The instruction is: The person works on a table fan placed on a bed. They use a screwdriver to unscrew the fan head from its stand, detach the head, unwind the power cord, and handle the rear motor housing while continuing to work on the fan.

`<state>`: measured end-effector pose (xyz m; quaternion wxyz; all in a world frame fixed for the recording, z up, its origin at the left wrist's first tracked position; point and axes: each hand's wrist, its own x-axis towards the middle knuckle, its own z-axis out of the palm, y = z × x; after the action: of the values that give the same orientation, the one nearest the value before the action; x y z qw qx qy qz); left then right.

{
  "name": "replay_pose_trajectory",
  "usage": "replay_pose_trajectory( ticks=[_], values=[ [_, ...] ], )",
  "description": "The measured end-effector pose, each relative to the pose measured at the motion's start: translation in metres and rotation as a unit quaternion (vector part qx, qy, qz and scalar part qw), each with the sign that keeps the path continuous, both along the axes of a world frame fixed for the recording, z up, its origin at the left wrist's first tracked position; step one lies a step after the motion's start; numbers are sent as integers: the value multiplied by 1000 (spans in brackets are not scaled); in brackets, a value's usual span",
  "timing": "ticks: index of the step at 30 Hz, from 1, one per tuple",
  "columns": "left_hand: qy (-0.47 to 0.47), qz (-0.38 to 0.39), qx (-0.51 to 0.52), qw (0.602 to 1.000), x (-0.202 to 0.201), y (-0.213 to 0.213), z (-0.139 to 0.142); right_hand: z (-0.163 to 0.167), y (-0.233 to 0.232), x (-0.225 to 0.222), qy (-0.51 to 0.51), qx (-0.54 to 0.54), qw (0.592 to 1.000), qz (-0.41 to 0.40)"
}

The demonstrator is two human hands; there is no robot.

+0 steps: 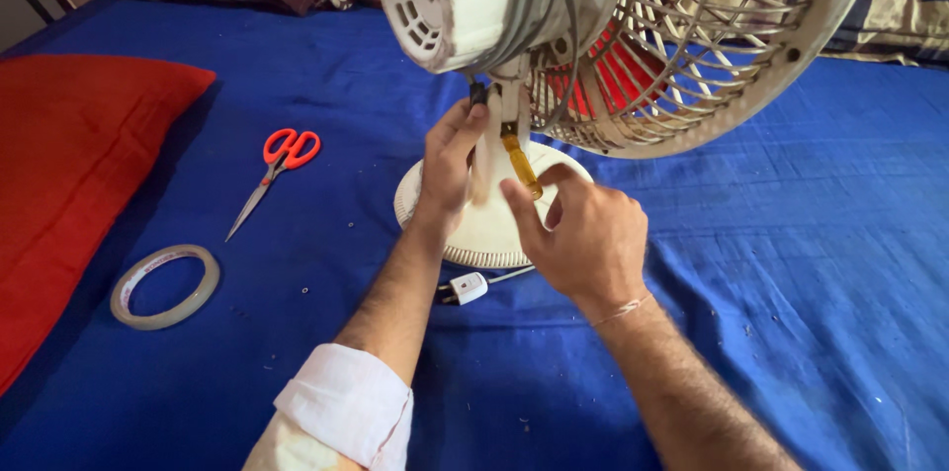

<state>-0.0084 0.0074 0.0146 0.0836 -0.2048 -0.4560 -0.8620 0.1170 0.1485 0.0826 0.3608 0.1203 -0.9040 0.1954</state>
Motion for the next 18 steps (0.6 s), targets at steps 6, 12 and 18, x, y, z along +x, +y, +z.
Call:
replay_pose_trajectory(
  ticks=[6,12,18],
  values=[
    [19,-10,11,1000,-8,1,-5,1,1,4,125,33,989,69],
    [12,-2,5,1000,-5,2,-4,-4,-2,-1,-18,43,999,-24],
    [-1,3,-4,1000,0,0,0,2,-1,5,71,-16,995,73]
  ],
)
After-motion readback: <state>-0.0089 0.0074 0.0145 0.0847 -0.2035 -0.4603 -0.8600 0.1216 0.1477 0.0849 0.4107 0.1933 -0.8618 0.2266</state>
